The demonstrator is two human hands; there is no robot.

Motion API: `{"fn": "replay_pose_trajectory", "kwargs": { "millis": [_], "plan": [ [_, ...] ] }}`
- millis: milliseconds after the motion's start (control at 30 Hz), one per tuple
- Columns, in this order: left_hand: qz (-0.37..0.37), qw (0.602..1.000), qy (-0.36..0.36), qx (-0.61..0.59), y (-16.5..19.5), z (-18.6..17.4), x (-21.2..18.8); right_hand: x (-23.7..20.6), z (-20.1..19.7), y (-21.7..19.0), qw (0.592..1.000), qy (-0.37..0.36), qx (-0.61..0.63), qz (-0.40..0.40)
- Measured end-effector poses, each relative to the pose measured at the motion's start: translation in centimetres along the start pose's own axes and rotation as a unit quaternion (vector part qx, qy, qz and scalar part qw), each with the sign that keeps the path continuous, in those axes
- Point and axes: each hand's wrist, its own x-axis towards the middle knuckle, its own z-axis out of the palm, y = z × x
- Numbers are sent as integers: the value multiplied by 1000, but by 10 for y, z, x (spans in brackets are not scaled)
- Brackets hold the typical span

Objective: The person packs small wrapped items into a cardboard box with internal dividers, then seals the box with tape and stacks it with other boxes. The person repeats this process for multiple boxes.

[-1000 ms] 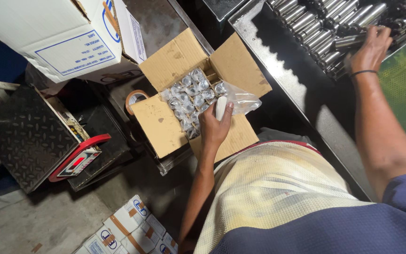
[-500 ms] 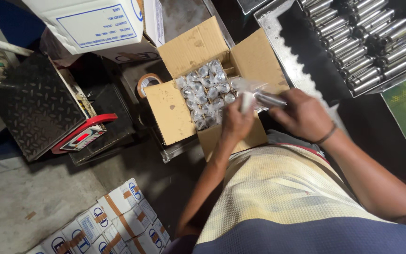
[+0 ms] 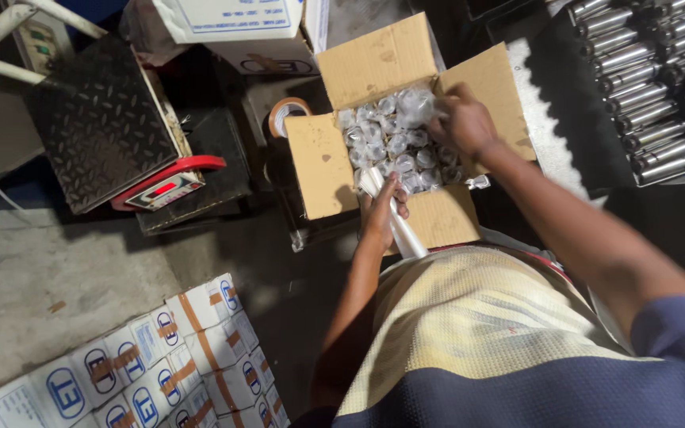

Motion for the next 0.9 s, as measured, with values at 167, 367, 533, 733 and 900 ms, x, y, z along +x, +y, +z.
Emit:
{"fn": "replay_pose_trajectory", "kwargs": {
  "millis": [167,367,533,733,900],
  "plan": [
    [22,999,23,7,-5,-1,-15,73,-4,-10,910,-384,-154,-5],
    [59,996,59,-18,-4,-15,-32,71,10,-19,954,-290,-79,13],
    [66,995,71,-22,-6,-24,-40,76,-9,-12,936,-347,-33,-49],
    [51,997,59,-6,-15,-19,-35,63,-2,-6,950,-233,-204,-39],
    [21,999,43,13,-13,-6,-40,54,3,-13,962,-222,-143,-75]
  ]
}}
